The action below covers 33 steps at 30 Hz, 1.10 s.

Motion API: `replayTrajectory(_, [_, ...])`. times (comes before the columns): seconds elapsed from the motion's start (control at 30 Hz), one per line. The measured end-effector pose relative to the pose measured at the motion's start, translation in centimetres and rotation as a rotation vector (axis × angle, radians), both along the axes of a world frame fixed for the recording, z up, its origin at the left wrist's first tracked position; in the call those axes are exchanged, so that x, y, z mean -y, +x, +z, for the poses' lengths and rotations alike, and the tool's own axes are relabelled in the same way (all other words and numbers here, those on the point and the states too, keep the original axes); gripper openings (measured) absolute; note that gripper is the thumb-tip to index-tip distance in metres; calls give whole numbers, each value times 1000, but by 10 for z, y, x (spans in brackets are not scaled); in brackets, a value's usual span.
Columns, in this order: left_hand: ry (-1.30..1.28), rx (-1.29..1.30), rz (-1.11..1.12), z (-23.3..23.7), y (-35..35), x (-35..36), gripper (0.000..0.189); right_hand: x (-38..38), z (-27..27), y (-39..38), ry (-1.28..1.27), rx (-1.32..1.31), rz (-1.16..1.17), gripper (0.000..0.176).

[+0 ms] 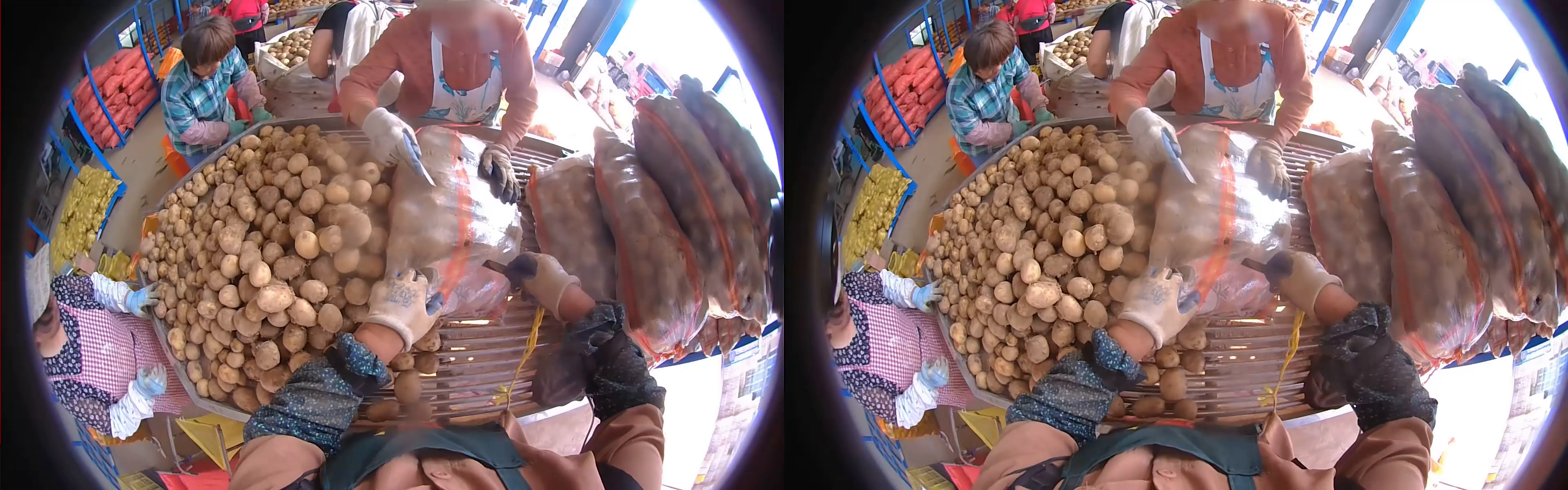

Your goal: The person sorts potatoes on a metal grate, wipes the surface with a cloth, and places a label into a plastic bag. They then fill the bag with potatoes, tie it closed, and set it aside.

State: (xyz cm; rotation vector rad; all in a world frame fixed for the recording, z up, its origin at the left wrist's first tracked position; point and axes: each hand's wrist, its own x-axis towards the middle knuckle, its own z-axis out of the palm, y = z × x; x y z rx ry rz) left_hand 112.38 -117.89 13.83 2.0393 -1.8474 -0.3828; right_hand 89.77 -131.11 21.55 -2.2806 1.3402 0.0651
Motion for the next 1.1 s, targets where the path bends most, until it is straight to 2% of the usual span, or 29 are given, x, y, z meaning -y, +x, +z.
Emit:
replayTrajectory(0.07, [62, 20, 23, 2, -5, 7, 46, 0, -3, 2, -31, -32, 14, 24])
replayTrajectory(0.17, [-135, 122, 36, -5, -8, 8, 38, 4, -5, 6, 31, 66, 8, 25])
replayTrajectory(0.27, [-114, 124, 23, -21, -7, 0, 37, 4, -7, 3, 134, 94, -72, 27])
replayTrajectory(0.43, [-200, 132, 4, -23, -7, 1, 28, 0, -12, -12, -61, 108, -49, 26])
replayTrajectory(0.57, [-209, 98, -24, -25, -7, 0, 26, -4, -24, -22, -48, 142, -12, 24])
replayTrajectory(0.63, [-201, 99, -26, -23, -6, 0, 26, -13, -18, -18, 98, 264, -107, 17])
replayTrajectory(0.83, [-280, 42, -6, -27, -7, -5, 24, -25, -15, -11, 26, 354, -118, 17])
replayTrajectory(0.87, [-296, 28, 10, -27, -7, -7, 27, -23, -20, -13, 27, 355, -119, 17])
replayTrajectory(0.93, [-308, 17, 26, -31, -6, -12, 30, -20, -33, -19, -187, 292, 39, 17])
replayTrajectory(0.97, [-388, -31, 52, -37, -6, -16, 38, -23, -34, -18, -182, 291, 40, 17])
replayTrajectory(1.0, [-468, -80, 80, -42, -6, -20, 46, -26, -34, -17, -86, 334, -36, 17])
replayTrajectory(1.03, [-463, -80, 84, -46, -5, -26, 46, -28, -34, -16, 9, 376, -113, 17])
replayTrajectory(1.1, [-500, -113, 182, -49, -3, -39, 63, -34, -34, -15, 123, 403, -195, 16])
